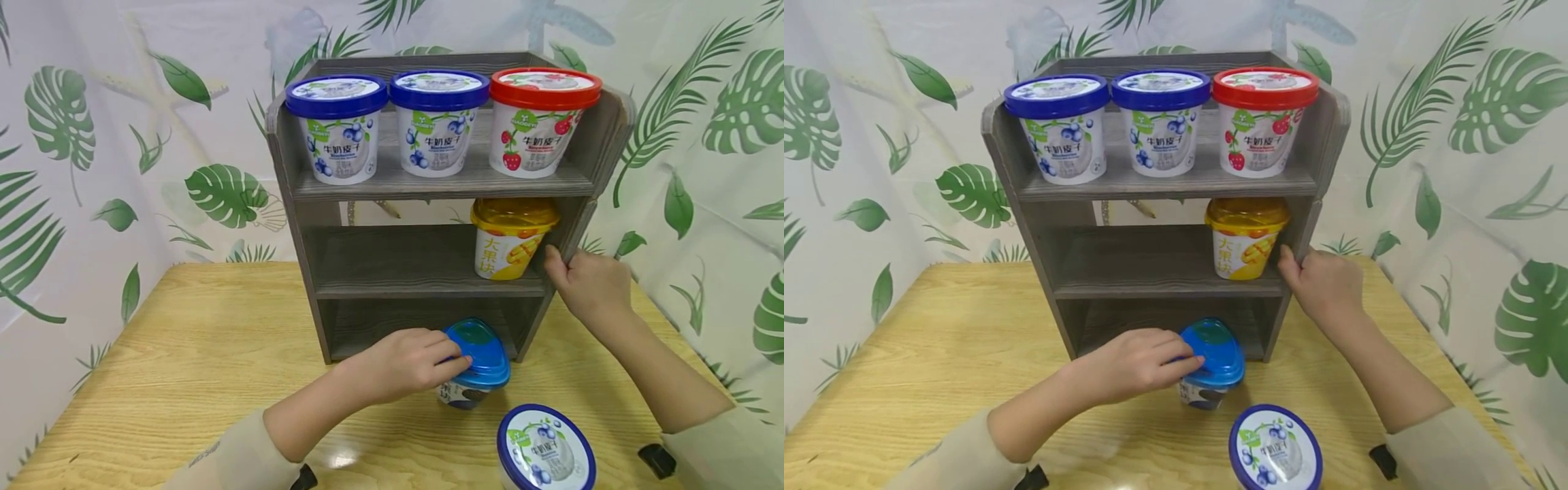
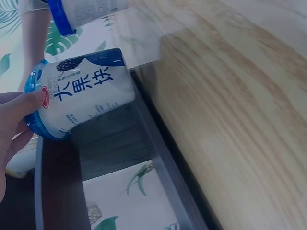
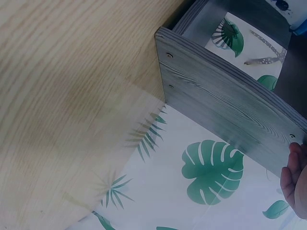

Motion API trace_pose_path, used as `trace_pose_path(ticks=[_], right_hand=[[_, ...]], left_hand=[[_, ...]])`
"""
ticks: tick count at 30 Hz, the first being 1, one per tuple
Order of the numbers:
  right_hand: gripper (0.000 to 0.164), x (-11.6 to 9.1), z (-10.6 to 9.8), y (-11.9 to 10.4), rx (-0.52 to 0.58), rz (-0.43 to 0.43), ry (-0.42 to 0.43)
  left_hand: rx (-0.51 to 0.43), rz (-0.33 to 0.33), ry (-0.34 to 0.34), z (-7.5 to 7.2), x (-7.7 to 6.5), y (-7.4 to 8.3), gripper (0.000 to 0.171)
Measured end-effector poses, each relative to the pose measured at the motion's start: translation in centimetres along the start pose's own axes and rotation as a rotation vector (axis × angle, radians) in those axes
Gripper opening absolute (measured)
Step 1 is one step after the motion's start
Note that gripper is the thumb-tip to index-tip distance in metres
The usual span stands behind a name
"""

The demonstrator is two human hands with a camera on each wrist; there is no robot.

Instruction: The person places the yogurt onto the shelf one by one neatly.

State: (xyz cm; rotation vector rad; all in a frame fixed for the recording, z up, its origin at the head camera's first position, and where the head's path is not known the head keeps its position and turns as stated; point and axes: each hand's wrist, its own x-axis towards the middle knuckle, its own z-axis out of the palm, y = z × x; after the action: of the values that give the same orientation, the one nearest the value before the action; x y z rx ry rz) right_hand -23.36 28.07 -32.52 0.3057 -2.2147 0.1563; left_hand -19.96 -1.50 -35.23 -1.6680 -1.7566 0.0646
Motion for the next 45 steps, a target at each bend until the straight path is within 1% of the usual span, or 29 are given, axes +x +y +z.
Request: trace_pose_path(ticks=[7, 15, 19, 23, 30, 34, 39, 42, 45], right_hand=[[0.07, 0.0, 0.0, 0.0, -0.001, 0.008, 0.0], [0.066, 0.0, -0.1, 0.0, -0.001, 0.02, -0.01], [0.064, 0.0, -0.1, 0.0, 0.002, 0.02, -0.004], [0.065, 0.0, -0.1, 0.0, 0.006, 0.013, 0.0], [0.066, -0.1, 0.0, 0.1, -0.001, 0.017, -0.014], [0.067, -0.1, 0.0, 0.1, -0.002, 0.02, -0.024], [0.068, -0.1, 0.0, 0.1, -0.005, 0.026, -0.032], [0.067, -0.1, 0.0, 0.2, -0.001, 0.023, -0.03], [0.065, -0.1, 0.0, 0.1, 0.008, 0.011, -0.02]], left_hand=[[0.001, -0.046, -0.009, -1.3, -0.1, 0.2, 0.023], [-0.018, -0.092, -0.014, -2.6, -0.5, 0.6, 0.022], [0.001, -0.105, 0.004, -3.4, -0.5, 0.7, 0.021], [0.013, -0.119, 0.015, -4.1, -0.4, 0.7, 0.02], [0.057, -0.097, 0.035, -5.1, -0.2, 1.0, 0.02], [0.071, -0.11, 0.041, -5.7, -0.1, 1.1, 0.023], [0.098, -0.115, 0.082, -6.5, 0.2, 0.8, 0.022], [0.088, -0.133, 0.102, -6.8, 0.2, 0.6, 0.021], [0.061, -0.161, 0.106, -7.2, 0.3, 0.4, 0.02]])
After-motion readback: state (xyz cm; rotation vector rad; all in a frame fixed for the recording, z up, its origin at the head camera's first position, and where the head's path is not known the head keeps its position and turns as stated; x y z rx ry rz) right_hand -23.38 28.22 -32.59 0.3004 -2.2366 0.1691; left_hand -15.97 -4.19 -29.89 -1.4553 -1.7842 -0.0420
